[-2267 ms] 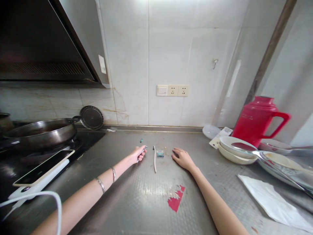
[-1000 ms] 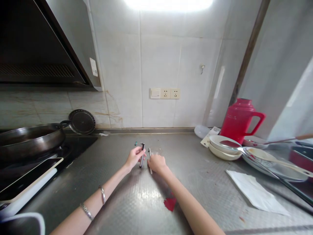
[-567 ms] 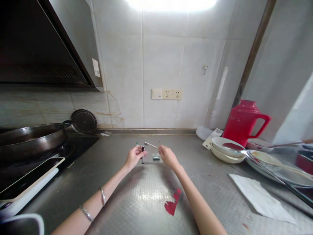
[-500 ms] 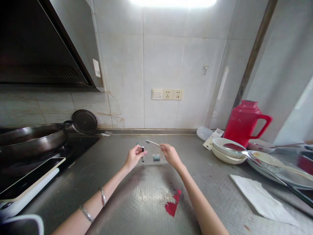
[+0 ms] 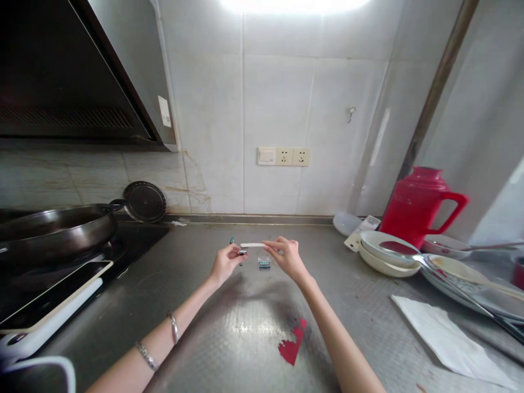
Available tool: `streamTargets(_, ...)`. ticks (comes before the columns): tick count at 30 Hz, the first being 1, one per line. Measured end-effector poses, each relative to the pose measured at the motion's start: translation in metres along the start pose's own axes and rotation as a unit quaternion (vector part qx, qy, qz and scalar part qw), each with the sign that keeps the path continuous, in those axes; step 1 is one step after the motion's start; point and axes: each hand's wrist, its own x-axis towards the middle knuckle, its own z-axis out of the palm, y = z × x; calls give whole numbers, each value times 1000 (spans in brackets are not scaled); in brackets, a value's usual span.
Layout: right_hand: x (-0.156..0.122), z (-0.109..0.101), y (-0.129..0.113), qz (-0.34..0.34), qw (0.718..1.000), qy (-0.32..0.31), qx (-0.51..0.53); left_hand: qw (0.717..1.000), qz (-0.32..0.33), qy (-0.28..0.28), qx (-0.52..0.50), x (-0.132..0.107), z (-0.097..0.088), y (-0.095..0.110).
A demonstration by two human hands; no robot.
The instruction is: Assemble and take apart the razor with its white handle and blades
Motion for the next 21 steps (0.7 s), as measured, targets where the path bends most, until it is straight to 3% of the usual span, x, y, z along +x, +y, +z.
streamTargets(3, -1, -1, 4, 14, 1000, 17, -7, 1000, -7, -1, 12, -1, 1, 4)
streamTargets(9, -1, 0, -2, -28, 999, -7, 37, 1000, -4, 3, 1, 0, 1, 8)
streamTargets(14, -3, 0, 6, 4, 1000, 23, 21, 1000, -9, 5, 7, -1, 2, 9)
streamTargets(21, -2, -1, -1, -36, 998, 4, 57, 1000, -2, 0, -1, -2, 3, 10)
